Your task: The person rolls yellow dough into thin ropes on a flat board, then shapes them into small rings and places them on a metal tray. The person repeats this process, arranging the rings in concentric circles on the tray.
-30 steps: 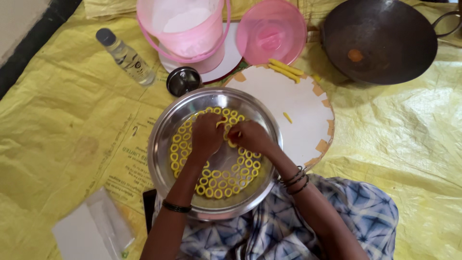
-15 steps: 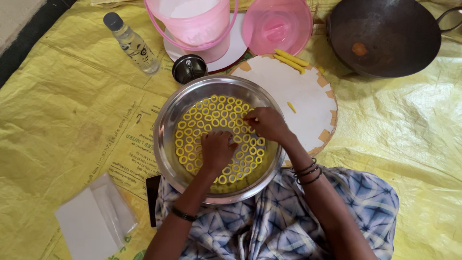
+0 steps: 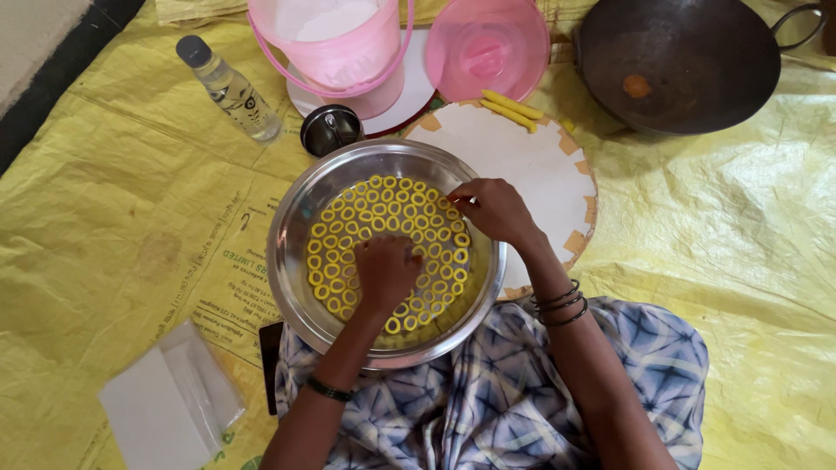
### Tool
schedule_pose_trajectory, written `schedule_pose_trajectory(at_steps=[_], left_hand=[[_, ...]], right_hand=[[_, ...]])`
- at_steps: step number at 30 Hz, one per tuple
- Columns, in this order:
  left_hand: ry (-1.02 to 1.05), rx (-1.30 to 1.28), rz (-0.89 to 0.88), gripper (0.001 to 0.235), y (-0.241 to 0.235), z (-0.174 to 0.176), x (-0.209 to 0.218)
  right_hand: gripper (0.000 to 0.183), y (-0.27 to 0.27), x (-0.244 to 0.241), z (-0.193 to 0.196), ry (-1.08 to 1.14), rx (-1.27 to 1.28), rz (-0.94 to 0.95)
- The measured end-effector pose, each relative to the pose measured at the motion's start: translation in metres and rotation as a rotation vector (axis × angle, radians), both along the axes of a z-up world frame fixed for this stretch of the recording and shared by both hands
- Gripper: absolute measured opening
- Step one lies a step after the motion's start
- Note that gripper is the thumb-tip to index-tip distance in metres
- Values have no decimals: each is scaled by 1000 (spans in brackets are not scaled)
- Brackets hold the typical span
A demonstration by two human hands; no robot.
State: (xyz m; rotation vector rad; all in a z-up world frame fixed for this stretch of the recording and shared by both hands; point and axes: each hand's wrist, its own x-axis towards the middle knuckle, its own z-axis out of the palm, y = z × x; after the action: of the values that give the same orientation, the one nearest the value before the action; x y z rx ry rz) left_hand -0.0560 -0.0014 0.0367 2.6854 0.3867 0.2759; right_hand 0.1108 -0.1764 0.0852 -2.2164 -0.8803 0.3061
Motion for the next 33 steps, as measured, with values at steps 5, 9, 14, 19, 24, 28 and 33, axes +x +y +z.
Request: schedule_pose_trajectory(at_steps=[5,9,14,19,24,28,33], left_hand=[[-308,132,177,44,51,21,-25],[-317,354,368,74,105,36,-75],[-85,-281,613,59,144,11,-117],[-105,-865,613,40,162,-38,-127],[33,-1203,604,37,195,-43,-144],[-122,-1339,680,25,211,-33,-172],[-410,-1417,823,27,235,-47,-200]], right_hand=[[19,-17,15,-21,-188,-41,-167],[25,-34,35,-39,-138,-150,-247],[31,-39,47,-73,326,-57,-252],[39,-40,50,-104,328,176,-244],[34,-39,42,-74,686,455,-127],[34,-25,11,-22,762,520,-116],[27,-27,4,0,665,458,-168]])
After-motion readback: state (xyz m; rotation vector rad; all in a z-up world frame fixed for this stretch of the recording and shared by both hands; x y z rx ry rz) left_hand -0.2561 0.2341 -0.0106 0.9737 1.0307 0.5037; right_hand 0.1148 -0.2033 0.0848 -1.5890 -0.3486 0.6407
